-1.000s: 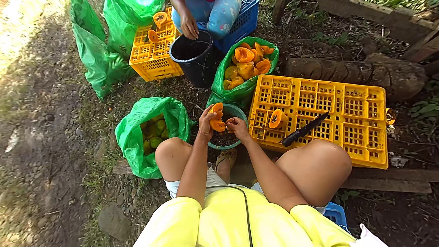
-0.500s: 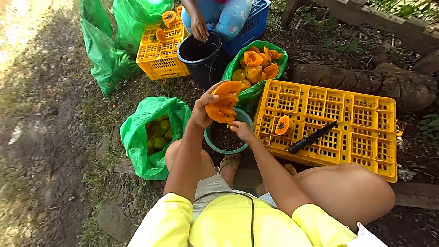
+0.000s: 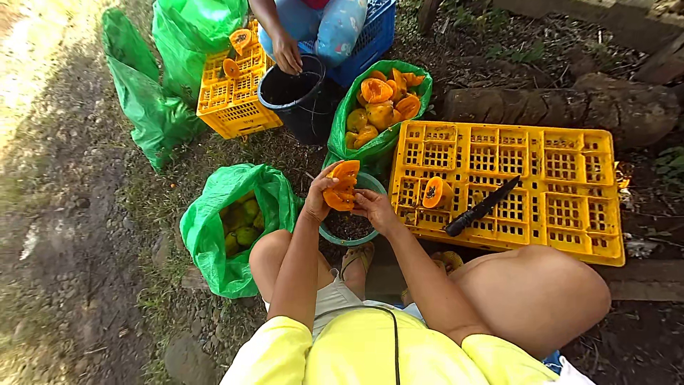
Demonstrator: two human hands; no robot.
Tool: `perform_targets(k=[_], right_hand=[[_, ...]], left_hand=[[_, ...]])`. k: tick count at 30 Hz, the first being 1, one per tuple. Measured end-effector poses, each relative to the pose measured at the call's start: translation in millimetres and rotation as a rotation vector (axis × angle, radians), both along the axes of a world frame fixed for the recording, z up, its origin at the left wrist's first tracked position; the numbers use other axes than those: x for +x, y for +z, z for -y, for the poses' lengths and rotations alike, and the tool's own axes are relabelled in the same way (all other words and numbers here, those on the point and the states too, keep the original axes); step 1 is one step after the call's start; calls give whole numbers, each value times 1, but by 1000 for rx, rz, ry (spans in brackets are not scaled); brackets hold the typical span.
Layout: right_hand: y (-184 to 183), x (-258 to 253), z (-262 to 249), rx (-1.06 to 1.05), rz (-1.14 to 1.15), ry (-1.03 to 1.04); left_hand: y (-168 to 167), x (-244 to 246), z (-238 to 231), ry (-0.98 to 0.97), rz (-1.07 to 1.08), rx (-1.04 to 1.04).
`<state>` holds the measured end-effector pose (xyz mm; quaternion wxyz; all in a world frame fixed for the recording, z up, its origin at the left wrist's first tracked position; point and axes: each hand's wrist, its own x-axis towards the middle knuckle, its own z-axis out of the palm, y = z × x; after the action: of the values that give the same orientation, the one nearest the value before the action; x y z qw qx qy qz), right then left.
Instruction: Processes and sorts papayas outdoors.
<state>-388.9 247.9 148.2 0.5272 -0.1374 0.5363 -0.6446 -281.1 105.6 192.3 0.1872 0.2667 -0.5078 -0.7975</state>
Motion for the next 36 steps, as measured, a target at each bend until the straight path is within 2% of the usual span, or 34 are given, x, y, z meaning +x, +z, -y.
perform_targets(k=[3,9,12,15,19,22,26,27,29,31,34,36], right_hand=[[-2,-1,-4,23,-116,-1],[-10,-5,-3,108,-184,-45],[-6,1,2,129,-248,-90],[11,11,7,212,-484,-103],[16,24,13,238,-834,-134],[18,24,11,239,-893,-152],[0,24,10,166,-1008,-327],[-8,22,9,180,-1021,-253],[-21,13,7,324,-915,100],[-29,6,7,446,-789,259],[-36,2,5,481,-622,166],[-45,0,3,510,-554,107]], left_hand=[[-3,4,2,-7,34,-30],[1,7,-2,127,-27,185],[-2,6,-1,64,-1,105],[-7,1,-5,-3,58,28],[-6,-2,-15,21,96,51],[-5,1,-17,94,72,144],[-2,4,-11,214,-37,287],[-3,5,-10,228,-53,299],[-6,5,-7,241,-48,310],[-8,4,-7,241,-3,313],[-15,2,-8,251,132,353],[-17,-2,-11,297,307,404]])
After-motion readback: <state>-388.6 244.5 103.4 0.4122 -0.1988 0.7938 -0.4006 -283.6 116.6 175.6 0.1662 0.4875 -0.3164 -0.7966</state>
